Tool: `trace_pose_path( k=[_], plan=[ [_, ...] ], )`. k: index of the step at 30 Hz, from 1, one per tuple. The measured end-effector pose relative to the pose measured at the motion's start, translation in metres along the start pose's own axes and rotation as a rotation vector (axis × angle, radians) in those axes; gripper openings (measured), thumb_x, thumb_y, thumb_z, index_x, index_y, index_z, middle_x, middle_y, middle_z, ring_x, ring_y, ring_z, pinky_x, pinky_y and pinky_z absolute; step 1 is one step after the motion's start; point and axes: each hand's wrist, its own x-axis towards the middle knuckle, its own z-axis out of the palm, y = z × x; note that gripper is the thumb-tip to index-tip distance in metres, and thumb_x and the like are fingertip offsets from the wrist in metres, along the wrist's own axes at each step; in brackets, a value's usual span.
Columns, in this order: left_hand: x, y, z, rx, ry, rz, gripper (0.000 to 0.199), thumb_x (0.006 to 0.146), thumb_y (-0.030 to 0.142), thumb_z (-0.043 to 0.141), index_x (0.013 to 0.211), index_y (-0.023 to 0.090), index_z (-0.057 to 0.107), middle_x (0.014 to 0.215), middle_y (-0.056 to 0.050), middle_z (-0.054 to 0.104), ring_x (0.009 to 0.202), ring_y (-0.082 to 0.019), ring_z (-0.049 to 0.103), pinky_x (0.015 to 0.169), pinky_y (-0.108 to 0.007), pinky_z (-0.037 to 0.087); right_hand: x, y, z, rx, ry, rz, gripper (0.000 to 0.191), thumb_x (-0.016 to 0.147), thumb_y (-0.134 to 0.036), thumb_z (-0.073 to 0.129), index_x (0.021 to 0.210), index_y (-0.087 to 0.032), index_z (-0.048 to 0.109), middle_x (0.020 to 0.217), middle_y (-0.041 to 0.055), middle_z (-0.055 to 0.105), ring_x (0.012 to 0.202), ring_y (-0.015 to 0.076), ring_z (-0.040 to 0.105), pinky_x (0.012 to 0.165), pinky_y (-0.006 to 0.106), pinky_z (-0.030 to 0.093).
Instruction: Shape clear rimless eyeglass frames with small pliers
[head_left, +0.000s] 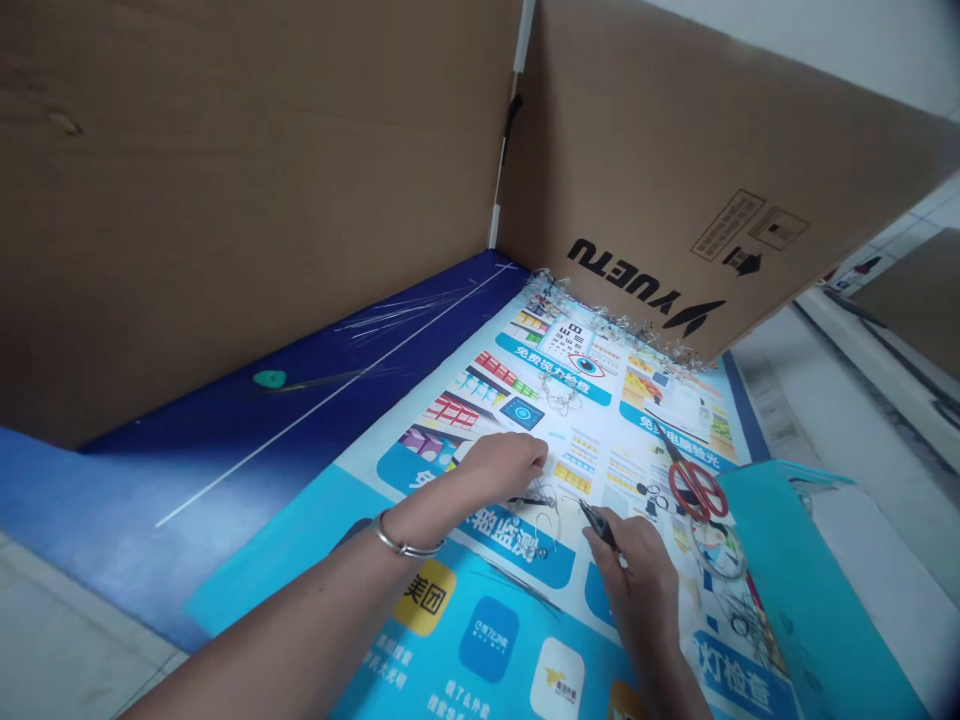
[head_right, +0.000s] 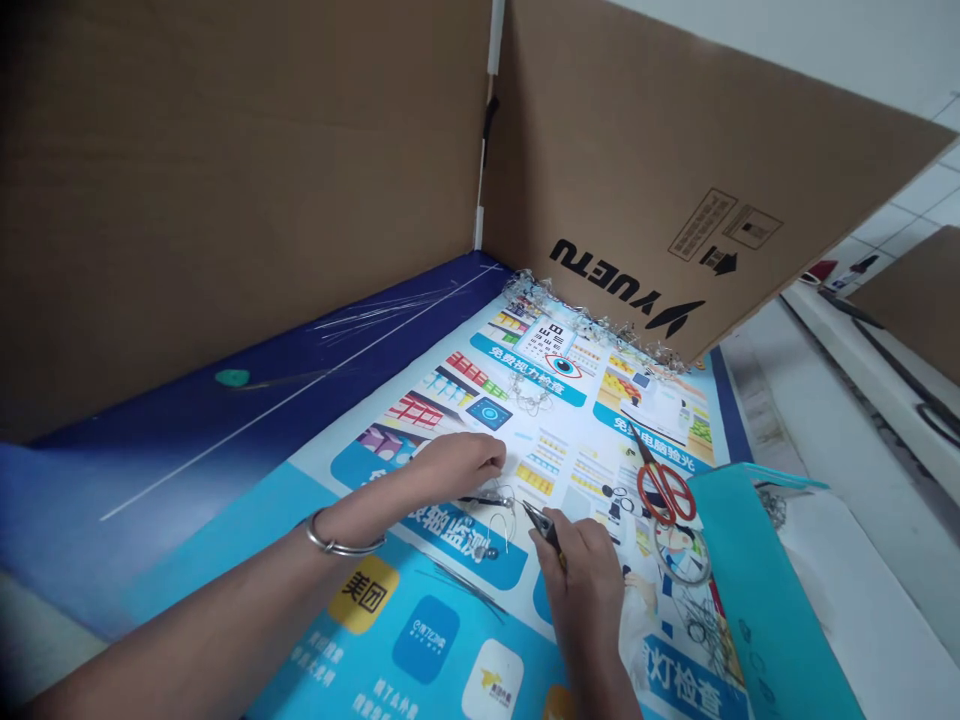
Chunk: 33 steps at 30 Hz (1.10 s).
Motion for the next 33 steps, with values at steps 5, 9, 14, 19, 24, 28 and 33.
trace_pose_path(
  k=[5, 9, 14, 19, 24, 28, 33],
  plan=[
    [0.002, -0.004, 0.001, 0.072, -0.031, 0.011, 0.018, 0.079, 0.03, 0.041, 0.08, 0.021, 0.057, 0.08, -0.003, 0.061, 0.071, -0.017, 0.052, 0.054, -0.025, 0.031, 0.002, -0.001, 0.002, 0.016, -0.004, 0.011, 0.029, 0.08, -0.038, 0.05, 0.102, -0.021, 0.057, 0.076, 0.0046, 0.054, 0.074, 0.0176, 0.049, 0.068, 0.029, 0.039],
    [0.002, -0.007, 0.002, 0.077, -0.028, 0.023, 0.018, 0.079, 0.031, 0.042, 0.081, 0.021, 0.057, 0.081, -0.004, 0.061, 0.071, -0.018, 0.052, 0.054, -0.025, 0.032, 0.003, -0.001, 0.003, 0.045, 0.008, 0.019, 0.027, 0.08, -0.037, 0.05, 0.101, -0.021, 0.057, 0.077, 0.0045, 0.054, 0.075, 0.0175, 0.049, 0.069, 0.029, 0.04],
    [0.003, -0.008, 0.004, 0.071, -0.022, 0.044, 0.019, 0.079, 0.031, 0.041, 0.081, 0.021, 0.057, 0.08, -0.004, 0.061, 0.07, -0.017, 0.052, 0.054, -0.025, 0.031, 0.002, -0.002, 0.003, 0.058, -0.009, 0.026, 0.027, 0.08, -0.036, 0.051, 0.101, -0.021, 0.057, 0.077, 0.0042, 0.054, 0.075, 0.0173, 0.049, 0.068, 0.028, 0.04],
    [0.003, -0.008, 0.004, 0.065, -0.017, 0.039, 0.02, 0.08, 0.033, 0.04, 0.081, 0.021, 0.057, 0.079, -0.003, 0.061, 0.07, -0.017, 0.052, 0.053, -0.026, 0.031, 0.002, -0.004, 0.003, 0.057, -0.021, 0.031, 0.025, 0.08, -0.035, 0.051, 0.1, -0.022, 0.057, 0.077, 0.0038, 0.054, 0.075, 0.017, 0.049, 0.068, 0.029, 0.04],
    [0.004, -0.009, 0.001, 0.053, -0.039, 0.04, 0.021, 0.08, 0.034, 0.04, 0.082, 0.021, 0.057, 0.079, -0.003, 0.061, 0.07, -0.017, 0.052, 0.054, -0.026, 0.031, 0.002, -0.006, 0.006, 0.089, -0.046, 0.038, 0.025, 0.08, -0.034, 0.05, 0.101, -0.021, 0.056, 0.076, 0.0036, 0.053, 0.073, 0.0164, 0.049, 0.067, 0.028, 0.04],
    [0.005, -0.011, -0.002, 0.041, -0.053, 0.067, 0.021, 0.081, 0.034, 0.04, 0.083, 0.021, 0.057, 0.081, -0.003, 0.061, 0.072, -0.017, 0.053, 0.055, -0.026, 0.032, 0.003, -0.007, 0.008, 0.12, -0.055, 0.039, 0.024, 0.08, -0.033, 0.051, 0.101, -0.022, 0.056, 0.076, 0.0029, 0.053, 0.074, 0.0156, 0.049, 0.067, 0.027, 0.041],
    [0.006, -0.013, -0.005, 0.045, -0.059, 0.091, 0.021, 0.082, 0.032, 0.038, 0.083, 0.021, 0.056, 0.082, -0.002, 0.061, 0.071, -0.016, 0.053, 0.054, -0.025, 0.032, 0.004, -0.008, 0.009, 0.13, -0.056, 0.049, 0.024, 0.08, -0.033, 0.051, 0.101, -0.022, 0.057, 0.077, 0.0023, 0.053, 0.074, 0.0147, 0.051, 0.067, 0.025, 0.042]
  ],
)
